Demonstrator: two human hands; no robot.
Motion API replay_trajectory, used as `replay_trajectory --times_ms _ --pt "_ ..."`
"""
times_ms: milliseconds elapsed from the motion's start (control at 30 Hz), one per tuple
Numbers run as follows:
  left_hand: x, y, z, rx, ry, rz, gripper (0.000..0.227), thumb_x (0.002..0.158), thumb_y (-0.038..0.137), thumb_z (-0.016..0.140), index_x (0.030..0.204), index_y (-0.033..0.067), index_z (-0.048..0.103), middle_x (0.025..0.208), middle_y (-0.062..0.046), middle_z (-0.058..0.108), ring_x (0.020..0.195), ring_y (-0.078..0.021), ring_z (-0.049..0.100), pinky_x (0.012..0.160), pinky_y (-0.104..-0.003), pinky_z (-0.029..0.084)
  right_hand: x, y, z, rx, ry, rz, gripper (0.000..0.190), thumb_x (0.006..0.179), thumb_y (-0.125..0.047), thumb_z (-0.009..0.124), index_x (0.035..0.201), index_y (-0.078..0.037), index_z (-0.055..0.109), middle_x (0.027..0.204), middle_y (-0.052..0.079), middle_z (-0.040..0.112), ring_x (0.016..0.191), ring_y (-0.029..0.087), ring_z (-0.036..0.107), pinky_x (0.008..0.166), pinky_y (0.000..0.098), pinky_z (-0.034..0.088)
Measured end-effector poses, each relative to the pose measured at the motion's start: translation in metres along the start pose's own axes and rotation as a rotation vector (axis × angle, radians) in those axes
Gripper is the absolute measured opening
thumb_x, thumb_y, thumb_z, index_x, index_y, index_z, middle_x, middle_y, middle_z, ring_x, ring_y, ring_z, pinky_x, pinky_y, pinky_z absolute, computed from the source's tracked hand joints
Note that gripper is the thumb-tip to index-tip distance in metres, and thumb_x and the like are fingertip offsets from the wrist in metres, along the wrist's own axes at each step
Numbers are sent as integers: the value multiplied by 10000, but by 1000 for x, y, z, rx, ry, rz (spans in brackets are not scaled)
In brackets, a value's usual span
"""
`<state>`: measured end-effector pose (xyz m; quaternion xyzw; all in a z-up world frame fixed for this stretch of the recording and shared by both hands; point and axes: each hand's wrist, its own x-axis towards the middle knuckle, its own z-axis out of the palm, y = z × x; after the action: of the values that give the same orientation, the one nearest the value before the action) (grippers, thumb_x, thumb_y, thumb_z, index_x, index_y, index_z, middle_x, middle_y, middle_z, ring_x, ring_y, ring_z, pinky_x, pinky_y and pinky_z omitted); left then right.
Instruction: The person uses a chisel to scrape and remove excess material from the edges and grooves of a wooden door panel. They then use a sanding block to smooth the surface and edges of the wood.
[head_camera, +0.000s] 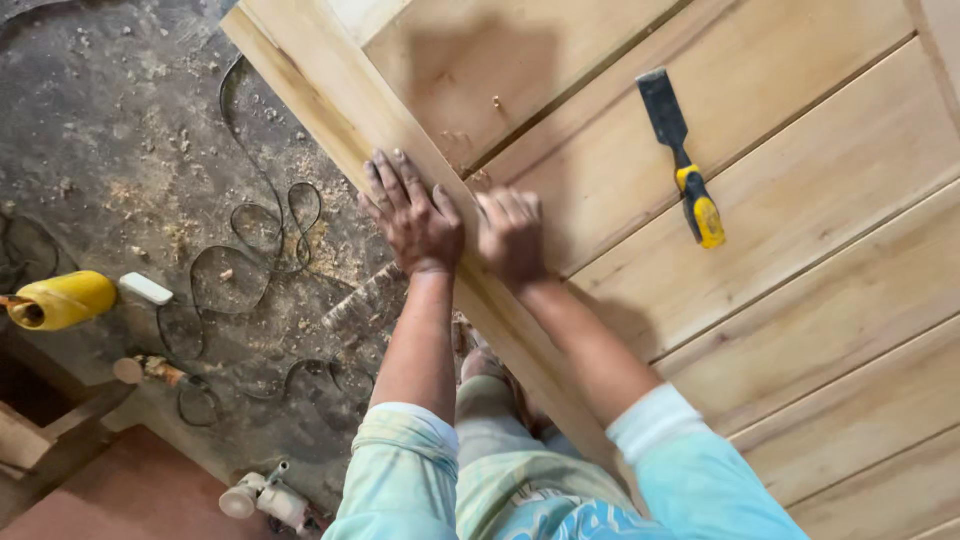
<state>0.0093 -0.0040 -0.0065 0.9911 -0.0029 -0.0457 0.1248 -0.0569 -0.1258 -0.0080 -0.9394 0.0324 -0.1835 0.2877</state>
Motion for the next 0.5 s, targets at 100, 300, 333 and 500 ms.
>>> replay_trajectory --times_ms 100,300,333,500 --pt "-13 -1 2 -21 -4 5 744 1006 378 497 1640 55 278 1714 -185 184 1599 -357 125 1289 -592 65 -4 0 5 130 -22 80 93 962 -63 649 1045 -38 684 904 113 631 891 311 633 838 436 456" --pt "-3 2 -2 -4 15 2 757 988 360 515 1643 66 274 1715 -184 177 1593 -353 125 1277 -595 54 -78 2 -82 43 -117 108 177 906 -38 655 1076 -10 698 971 160 647 928 366 625 856 482 468" --pt "-9 -3 -3 17 6 19 755 999 352 512 1649 58 268 1717 -186 174 1591 -360 122 1271 -600 49 -86 -3 -84 28 -131 146 154 916 -45 671 1064 -17 704 968 153 654 922 366 624 845 484 465" --pt "3 0 1 52 15 5 756 996 375 490 1647 75 250 1721 -160 163 1611 -340 125 1312 -560 51 1 1 7 37 -11 55 120 940 -70 671 1049 -33 705 935 146 628 901 352 614 834 467 473"
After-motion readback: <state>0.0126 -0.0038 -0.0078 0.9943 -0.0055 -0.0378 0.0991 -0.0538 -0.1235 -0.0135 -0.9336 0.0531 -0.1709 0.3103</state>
